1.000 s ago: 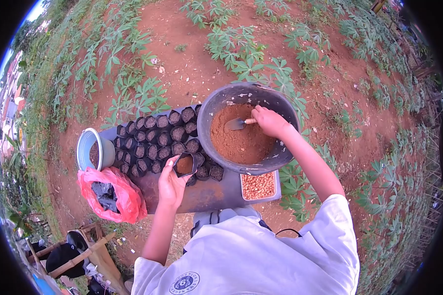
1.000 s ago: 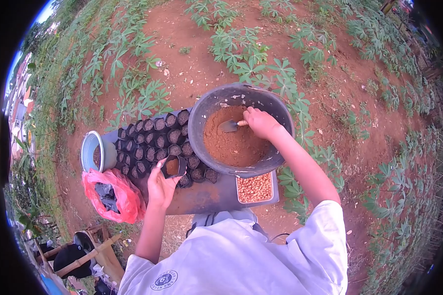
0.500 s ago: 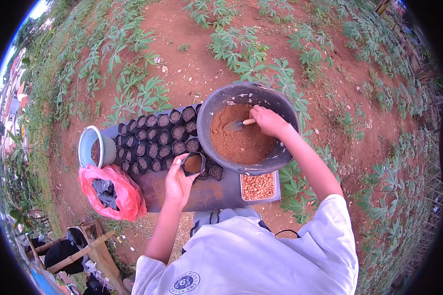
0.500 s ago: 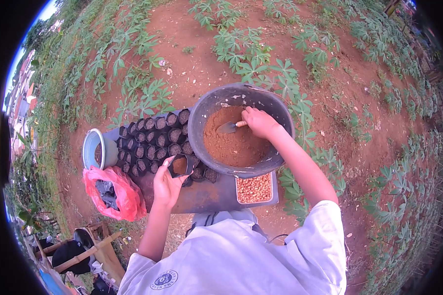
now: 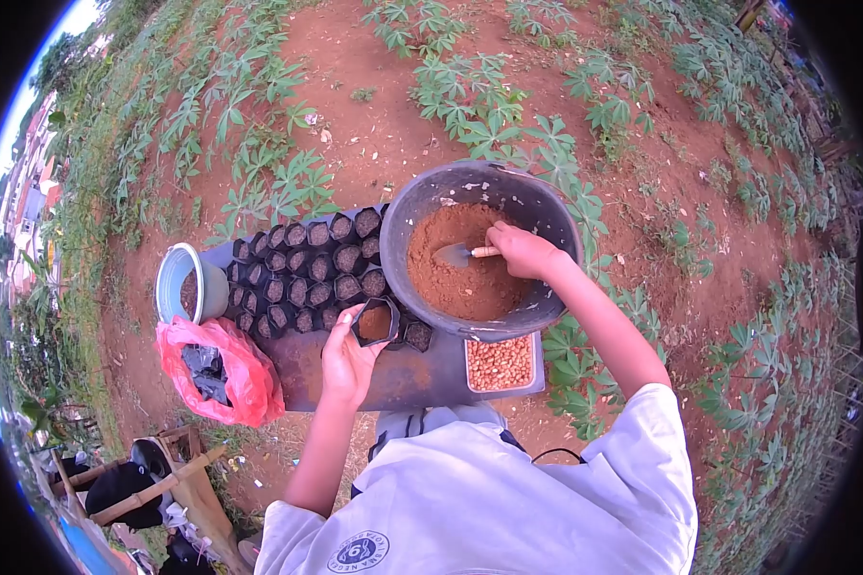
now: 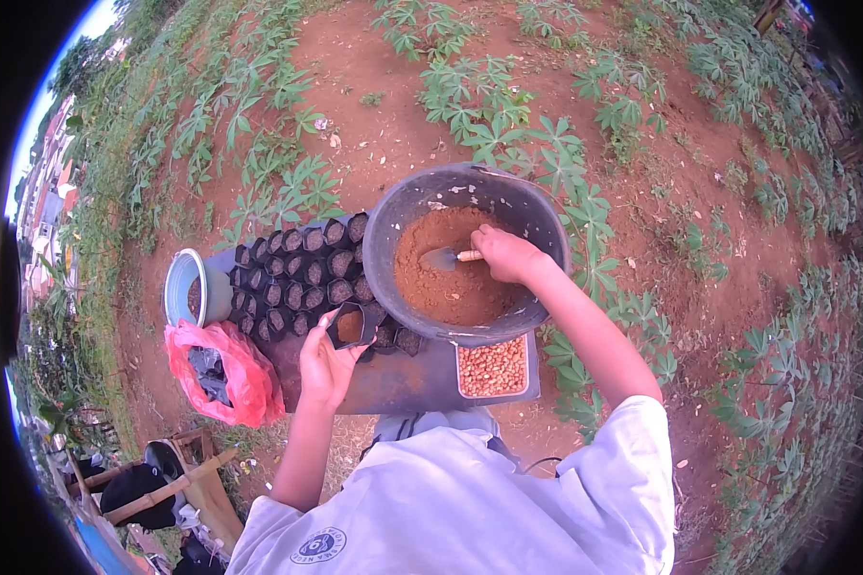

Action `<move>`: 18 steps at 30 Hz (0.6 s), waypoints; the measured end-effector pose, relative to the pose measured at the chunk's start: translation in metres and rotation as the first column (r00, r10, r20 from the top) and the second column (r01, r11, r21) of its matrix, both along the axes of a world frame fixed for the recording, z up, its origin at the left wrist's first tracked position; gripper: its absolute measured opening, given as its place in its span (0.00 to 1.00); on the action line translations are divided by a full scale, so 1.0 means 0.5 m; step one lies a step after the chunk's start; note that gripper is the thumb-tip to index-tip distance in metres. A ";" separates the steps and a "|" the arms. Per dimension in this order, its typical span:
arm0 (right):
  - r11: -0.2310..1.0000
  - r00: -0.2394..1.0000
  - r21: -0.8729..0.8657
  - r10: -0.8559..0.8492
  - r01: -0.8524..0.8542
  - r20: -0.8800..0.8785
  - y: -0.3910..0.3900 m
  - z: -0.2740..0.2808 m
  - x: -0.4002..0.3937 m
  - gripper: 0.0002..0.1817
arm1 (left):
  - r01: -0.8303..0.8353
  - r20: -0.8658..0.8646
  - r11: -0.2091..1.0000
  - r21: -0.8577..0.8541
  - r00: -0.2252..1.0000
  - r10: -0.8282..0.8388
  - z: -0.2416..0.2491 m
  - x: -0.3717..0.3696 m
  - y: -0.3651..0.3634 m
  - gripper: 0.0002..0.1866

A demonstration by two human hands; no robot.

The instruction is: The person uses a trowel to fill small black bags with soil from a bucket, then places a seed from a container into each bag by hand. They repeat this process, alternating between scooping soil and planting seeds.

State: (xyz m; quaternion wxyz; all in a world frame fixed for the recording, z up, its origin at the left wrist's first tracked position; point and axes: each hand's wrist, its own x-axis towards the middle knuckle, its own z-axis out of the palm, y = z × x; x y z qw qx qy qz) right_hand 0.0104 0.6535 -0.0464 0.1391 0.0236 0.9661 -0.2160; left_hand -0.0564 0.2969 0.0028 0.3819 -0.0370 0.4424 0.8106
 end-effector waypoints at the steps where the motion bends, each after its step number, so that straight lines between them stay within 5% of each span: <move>1: 1.000 1.000 -0.008 -0.004 0.004 0.022 -0.002 0.000 0.003 0.16 | -0.002 -0.001 1.000 0.000 1.000 0.002 -0.001 0.003 0.000 0.19; 18: 0.998 0.992 -0.069 0.017 -0.008 0.125 -0.017 0.018 0.030 0.17 | -0.021 0.017 1.000 0.024 1.000 0.020 -0.003 0.037 0.005 0.18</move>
